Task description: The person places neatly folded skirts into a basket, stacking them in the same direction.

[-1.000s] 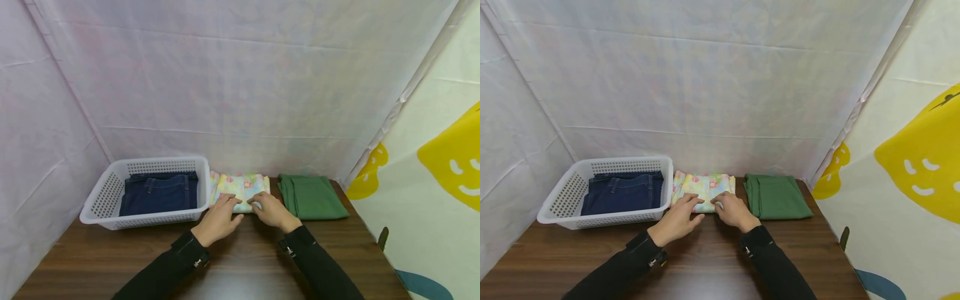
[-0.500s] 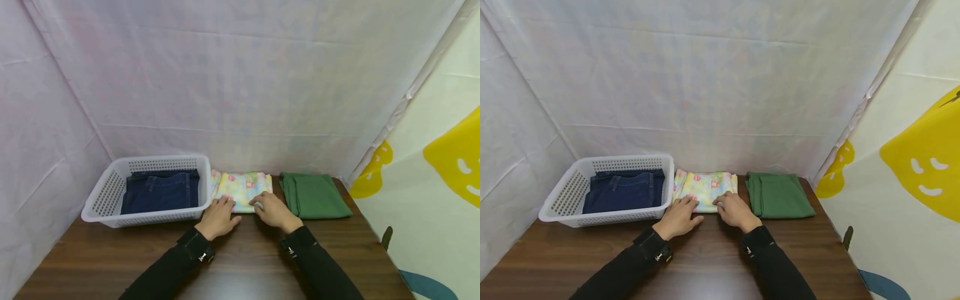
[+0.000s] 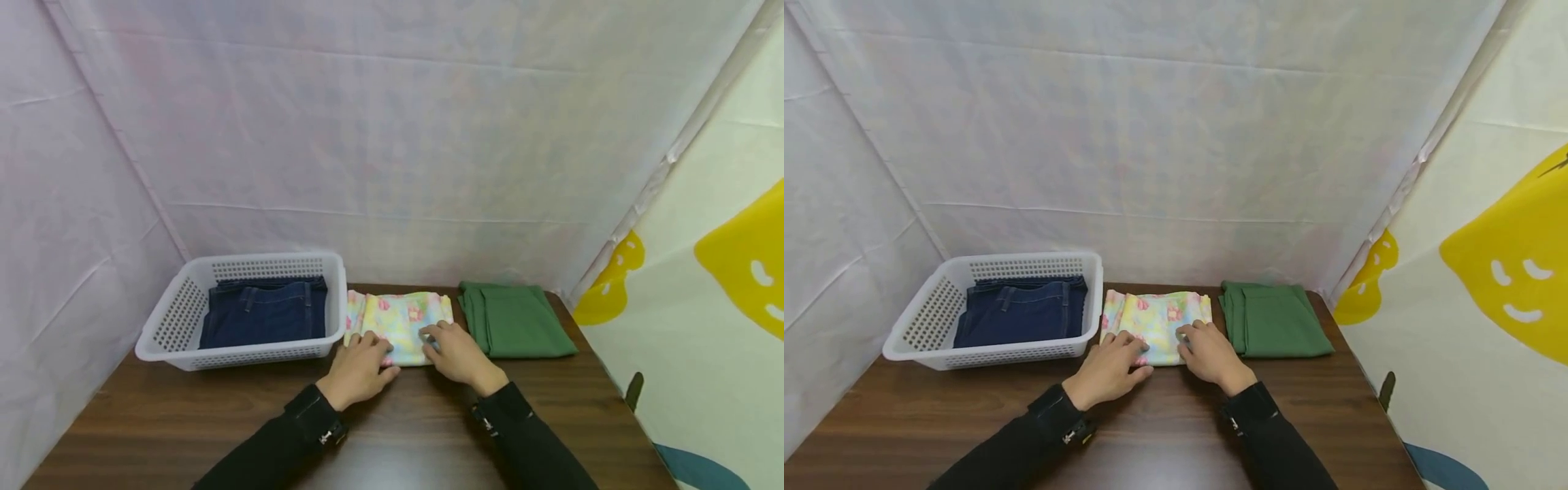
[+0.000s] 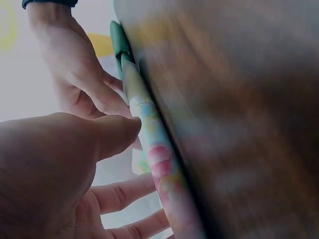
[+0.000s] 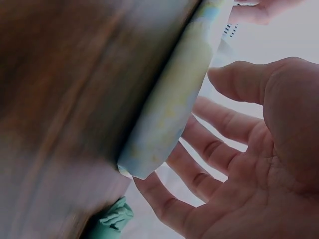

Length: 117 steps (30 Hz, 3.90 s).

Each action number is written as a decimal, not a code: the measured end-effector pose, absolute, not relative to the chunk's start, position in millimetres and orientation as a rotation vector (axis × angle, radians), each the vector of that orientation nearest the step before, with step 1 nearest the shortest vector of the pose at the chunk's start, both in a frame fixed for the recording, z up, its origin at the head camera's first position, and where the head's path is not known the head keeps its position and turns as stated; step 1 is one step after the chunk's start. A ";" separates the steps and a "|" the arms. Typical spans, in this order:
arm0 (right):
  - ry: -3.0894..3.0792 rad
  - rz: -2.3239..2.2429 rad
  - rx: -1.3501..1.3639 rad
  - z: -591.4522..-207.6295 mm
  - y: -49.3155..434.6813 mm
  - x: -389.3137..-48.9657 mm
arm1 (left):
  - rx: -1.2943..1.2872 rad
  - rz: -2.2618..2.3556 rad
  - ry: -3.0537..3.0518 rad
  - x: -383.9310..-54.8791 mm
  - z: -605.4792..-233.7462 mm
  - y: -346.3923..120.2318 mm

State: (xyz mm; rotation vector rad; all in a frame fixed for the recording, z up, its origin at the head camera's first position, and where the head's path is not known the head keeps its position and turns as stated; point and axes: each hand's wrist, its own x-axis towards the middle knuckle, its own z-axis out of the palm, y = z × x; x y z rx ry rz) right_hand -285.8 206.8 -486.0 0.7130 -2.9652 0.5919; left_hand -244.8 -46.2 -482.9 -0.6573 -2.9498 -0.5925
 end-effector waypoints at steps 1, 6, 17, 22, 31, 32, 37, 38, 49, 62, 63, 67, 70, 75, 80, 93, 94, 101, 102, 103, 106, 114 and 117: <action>-2.963 0.596 0.709 -486.7 208.3 -283.9 | -0.671 -0.595 -2.947 -241.8 -482.8 -46.1; -2.939 0.606 0.713 -490.8 217.2 -275.9 | -0.732 -0.624 -2.891 -228.1 -482.9 -46.8; -2.998 0.599 0.828 -485.9 227.4 -255.6 | -0.838 -0.633 -2.825 -203.1 -480.6 -52.7; -3.085 0.588 0.857 -476.1 226.9 -245.9 | -0.887 -0.684 -2.834 -195.9 -478.1 -56.6; -3.189 0.642 0.907 -460.1 225.1 -233.2 | -0.918 -0.807 -2.816 -188.2 -477.2 -61.5; -3.198 0.657 0.909 -459.7 225.2 -232.6 | -0.918 -0.810 -2.818 -187.5 -477.6 -61.9; -3.197 0.725 0.897 -460.8 227.3 -233.3 | -0.876 -0.799 -2.821 -186.4 -479.2 -63.2; -3.190 0.751 0.890 -460.6 227.9 -233.6 | -0.857 -0.791 -2.820 -186.6 -479.3 -63.4; -3.168 0.874 0.570 -456.3 227.3 -235.0 | -0.472 -0.734 -2.914 -186.0 -476.4 -67.8; -3.230 0.990 0.457 -461.2 230.6 -239.3 | -0.377 -0.591 -2.983 -187.7 -481.7 -64.1; -3.223 0.992 0.463 -461.2 229.9 -238.8 | -0.388 -0.610 -2.978 -187.9 -482.9 -63.8; -3.208 0.957 0.440 -461.6 226.3 -237.1 | -0.455 -0.729 -2.950 -189.7 -483.8 -62.4; -3.203 0.933 0.416 -462.6 224.2 -237.4 | -0.575 -0.794 -2.908 -191.3 -484.8 -60.3; -3.190 1.003 0.441 -466.1 222.8 -239.8 | -0.795 -0.805 -2.788 -198.5 -500.2 -60.4; -3.188 1.078 0.503 -467.7 225.1 -244.4 | -0.874 -0.815 -2.683 -214.7 -527.1 -65.0; -3.105 1.239 0.928 -465.2 238.8 -252.5 | -0.856 -0.914 -2.767 -199.4 -484.5 -61.2; -3.108 1.251 0.926 -465.4 238.6 -252.2 | -0.858 -0.909 -2.766 -199.0 -484.4 -61.8; -3.135 1.357 0.794 -465.3 236.4 -248.1 | -0.818 -0.991 -2.818 -200.0 -483.8 -63.5; -3.136 1.362 0.783 -465.0 236.4 -247.8 | -0.803 -1.005 -2.831 -200.1 -483.0 -63.3; -3.135 1.376 0.773 -464.7 236.4 -247.6 | -0.791 -1.013 -2.841 -200.2 -482.5 -63.2; -3.129 1.379 0.757 -463.0 236.8 -247.4 | -0.769 -1.027 -2.846 -200.1 -480.0 -62.8; -3.071 1.315 0.830 -457.9 237.2 -247.3 | -0.787 -1.020 -2.799 -202.0 -478.6 -61.6; -3.065 1.296 0.816 -456.0 238.1 -245.5 | -0.799 -1.007 -2.787 -200.4 -478.4 -59.6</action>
